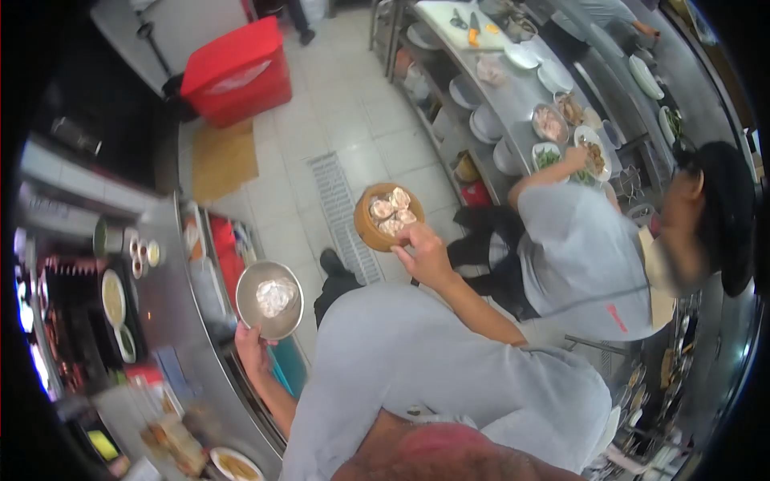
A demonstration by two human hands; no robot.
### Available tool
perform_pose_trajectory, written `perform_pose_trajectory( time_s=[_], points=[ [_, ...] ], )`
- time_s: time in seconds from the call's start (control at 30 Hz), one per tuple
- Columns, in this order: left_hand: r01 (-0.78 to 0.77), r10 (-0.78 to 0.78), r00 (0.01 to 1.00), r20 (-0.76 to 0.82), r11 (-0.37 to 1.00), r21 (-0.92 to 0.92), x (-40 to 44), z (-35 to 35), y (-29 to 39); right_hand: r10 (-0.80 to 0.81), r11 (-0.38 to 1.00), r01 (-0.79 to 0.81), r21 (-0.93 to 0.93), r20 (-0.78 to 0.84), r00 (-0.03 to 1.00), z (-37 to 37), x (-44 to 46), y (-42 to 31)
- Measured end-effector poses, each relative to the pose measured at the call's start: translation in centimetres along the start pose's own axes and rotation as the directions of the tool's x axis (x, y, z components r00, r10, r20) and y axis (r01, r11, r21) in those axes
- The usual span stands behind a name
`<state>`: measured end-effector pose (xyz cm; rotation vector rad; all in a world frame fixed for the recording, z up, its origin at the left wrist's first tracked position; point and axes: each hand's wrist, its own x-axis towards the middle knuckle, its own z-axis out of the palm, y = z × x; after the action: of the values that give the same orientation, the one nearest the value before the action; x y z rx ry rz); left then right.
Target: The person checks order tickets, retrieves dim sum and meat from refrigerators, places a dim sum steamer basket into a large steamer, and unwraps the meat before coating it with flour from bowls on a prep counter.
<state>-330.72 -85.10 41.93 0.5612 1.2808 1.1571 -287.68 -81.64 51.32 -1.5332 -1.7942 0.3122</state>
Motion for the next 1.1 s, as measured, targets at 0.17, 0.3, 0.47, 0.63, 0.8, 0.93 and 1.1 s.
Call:
perform_pose_trajectory(
  time_s=[0.17,0.3,0.47,0.63,0.8,0.93,1.1],
  points=[
    [-0.009,-0.026,0.979,0.204,0.986,0.166,21.0,6.8,10.7,0.159,0.984,-0.168,-0.056,-0.129,0.979,1.1,14.3,3.2],
    [-0.093,-0.015,0.936,0.351,0.953,0.289,36.2,17.5,19.9,0.203,0.966,-0.228,-0.125,-0.191,0.960,-0.3,25.5,6.5],
    [-0.111,-0.024,0.879,0.476,0.961,0.254,50.3,28.3,26.1,0.192,0.955,-0.243,-0.172,-0.266,0.945,1.7,37.1,13.8],
    [-0.029,-0.070,0.924,0.377,0.968,0.250,60.0,35.1,28.6,0.209,0.954,-0.251,-0.165,-0.235,0.949,2.8,51.8,22.1],
    [0.017,-0.081,0.959,0.271,0.973,0.229,68.3,38.2,32.1,0.088,0.981,-0.117,-0.156,-0.183,0.979,2.6,68.0,28.9],
    [0.014,-0.067,0.973,0.222,0.972,0.234,77.4,41.7,36.2,-0.001,0.988,-0.029,-0.155,-0.188,0.982,3.6,81.0,34.0],
    [-0.090,0.038,0.966,0.255,0.977,0.195,94.7,50.8,40.0,0.038,0.976,-0.085,-0.200,-0.224,0.974,3.8,95.7,39.3]
  ],
)
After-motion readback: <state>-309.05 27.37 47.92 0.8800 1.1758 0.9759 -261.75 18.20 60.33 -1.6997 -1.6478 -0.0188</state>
